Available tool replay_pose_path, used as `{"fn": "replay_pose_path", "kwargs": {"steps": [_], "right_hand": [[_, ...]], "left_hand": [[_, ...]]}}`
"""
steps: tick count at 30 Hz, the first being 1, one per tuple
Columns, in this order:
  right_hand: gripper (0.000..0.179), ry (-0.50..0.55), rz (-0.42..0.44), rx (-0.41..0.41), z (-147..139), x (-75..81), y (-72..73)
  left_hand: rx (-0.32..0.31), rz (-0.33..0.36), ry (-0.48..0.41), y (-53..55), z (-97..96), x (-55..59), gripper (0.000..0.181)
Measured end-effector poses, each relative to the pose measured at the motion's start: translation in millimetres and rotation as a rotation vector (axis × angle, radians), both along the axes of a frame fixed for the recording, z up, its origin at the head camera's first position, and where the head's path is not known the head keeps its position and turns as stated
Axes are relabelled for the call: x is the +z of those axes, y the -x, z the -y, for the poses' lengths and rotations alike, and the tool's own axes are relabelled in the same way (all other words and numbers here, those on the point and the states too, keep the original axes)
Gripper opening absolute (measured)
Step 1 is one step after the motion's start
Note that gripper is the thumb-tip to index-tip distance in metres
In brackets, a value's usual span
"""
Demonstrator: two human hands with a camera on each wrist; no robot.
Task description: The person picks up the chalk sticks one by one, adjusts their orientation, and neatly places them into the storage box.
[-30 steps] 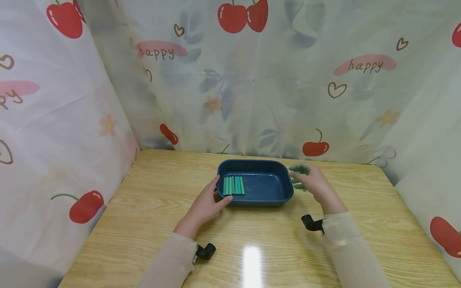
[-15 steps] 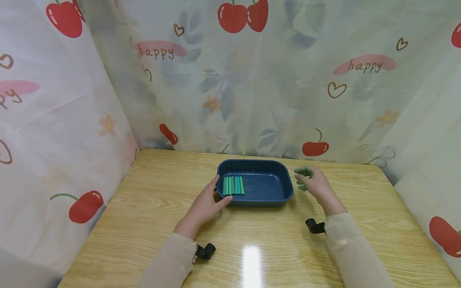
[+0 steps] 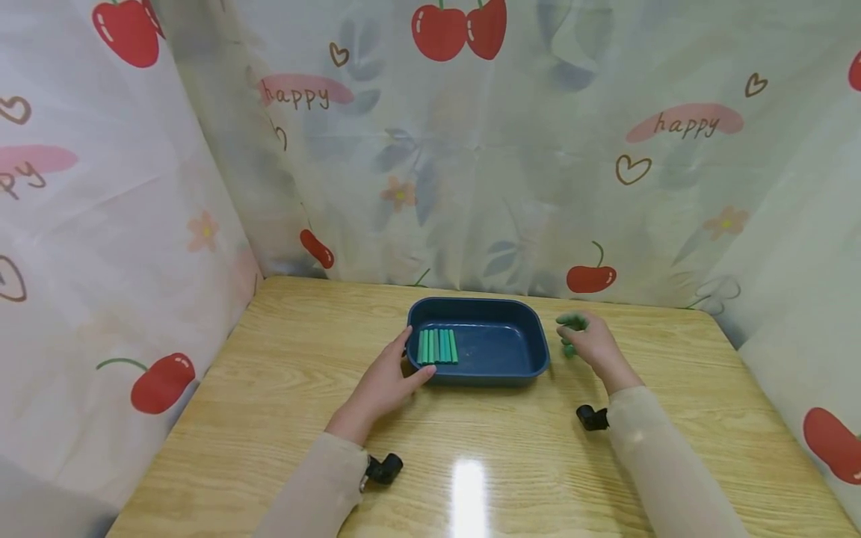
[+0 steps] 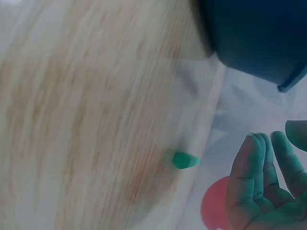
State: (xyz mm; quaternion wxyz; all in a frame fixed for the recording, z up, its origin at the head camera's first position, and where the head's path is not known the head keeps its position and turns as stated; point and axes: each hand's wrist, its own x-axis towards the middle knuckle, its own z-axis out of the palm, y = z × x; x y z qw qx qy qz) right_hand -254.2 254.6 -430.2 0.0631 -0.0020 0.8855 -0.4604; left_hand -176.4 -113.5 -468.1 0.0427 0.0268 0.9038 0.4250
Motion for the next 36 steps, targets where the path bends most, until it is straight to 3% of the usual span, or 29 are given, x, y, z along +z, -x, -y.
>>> {"fn": "replay_pose_path", "kwargs": {"steps": [14,20,36], "right_hand": [[0.043,-0.027,0.072,-0.022,-12,-11.9,19.9],[0.043,-0.126,0.081,-0.037,-17,-12.6,25.0],[0.049,-0.238,0.131,0.037,-23,-21.8,41.1]], "left_hand": [[-0.005,0.0,0.009,-0.5,0.4,1.1,0.092],[-0.008,0.012,0.012,-1.8,0.8,2.9,0.092],[-0.001,0.024,0.018,-1.3,0.1,2.2,0.092]]}}
